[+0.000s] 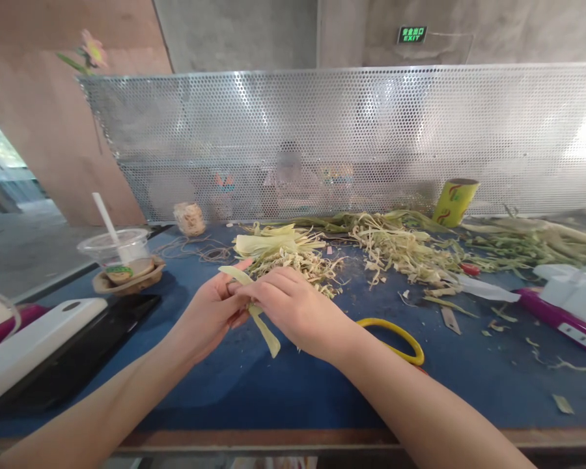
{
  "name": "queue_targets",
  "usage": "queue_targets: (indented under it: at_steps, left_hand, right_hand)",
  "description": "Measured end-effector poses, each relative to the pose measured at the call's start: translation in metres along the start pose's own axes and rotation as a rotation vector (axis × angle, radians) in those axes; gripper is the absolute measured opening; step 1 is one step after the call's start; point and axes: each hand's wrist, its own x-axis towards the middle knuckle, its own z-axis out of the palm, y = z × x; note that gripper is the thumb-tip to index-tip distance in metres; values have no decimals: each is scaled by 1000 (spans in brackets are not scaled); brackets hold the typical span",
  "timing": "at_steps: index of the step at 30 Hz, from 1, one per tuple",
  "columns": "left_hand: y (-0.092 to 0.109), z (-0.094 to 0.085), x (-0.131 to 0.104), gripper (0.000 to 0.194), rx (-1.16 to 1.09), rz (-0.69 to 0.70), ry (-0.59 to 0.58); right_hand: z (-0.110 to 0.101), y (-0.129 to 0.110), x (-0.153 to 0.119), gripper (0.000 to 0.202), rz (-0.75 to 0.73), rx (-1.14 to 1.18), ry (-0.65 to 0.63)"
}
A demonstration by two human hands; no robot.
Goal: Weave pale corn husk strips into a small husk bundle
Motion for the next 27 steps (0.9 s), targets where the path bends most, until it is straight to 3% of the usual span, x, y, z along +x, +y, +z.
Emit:
queue_targets:
  at_steps: [5, 8, 11, 13, 18, 27]
  left_hand:
    - [2, 0, 0, 76, 16, 14, -19]
    - [8, 0, -1, 71, 8, 33, 16]
    - [13, -1, 0, 70, -36, 45, 79]
    - [13, -2, 0, 70, -46, 50, 100]
    - [11, -3, -1, 69, -10, 89, 30]
    - [9, 0, -2, 82, 52, 100, 47]
  right_hand:
    - [-3, -1, 1, 30, 49, -67, 95]
    - [-9, 3, 2, 53, 285, -59, 216]
    - [-11, 7, 3, 47, 454, 104, 149]
    - [-10, 6, 4, 37, 429, 151, 119]
    - [-8, -2, 6, 4, 311, 25, 204]
    - [-6, -7, 5, 9, 180, -202, 145]
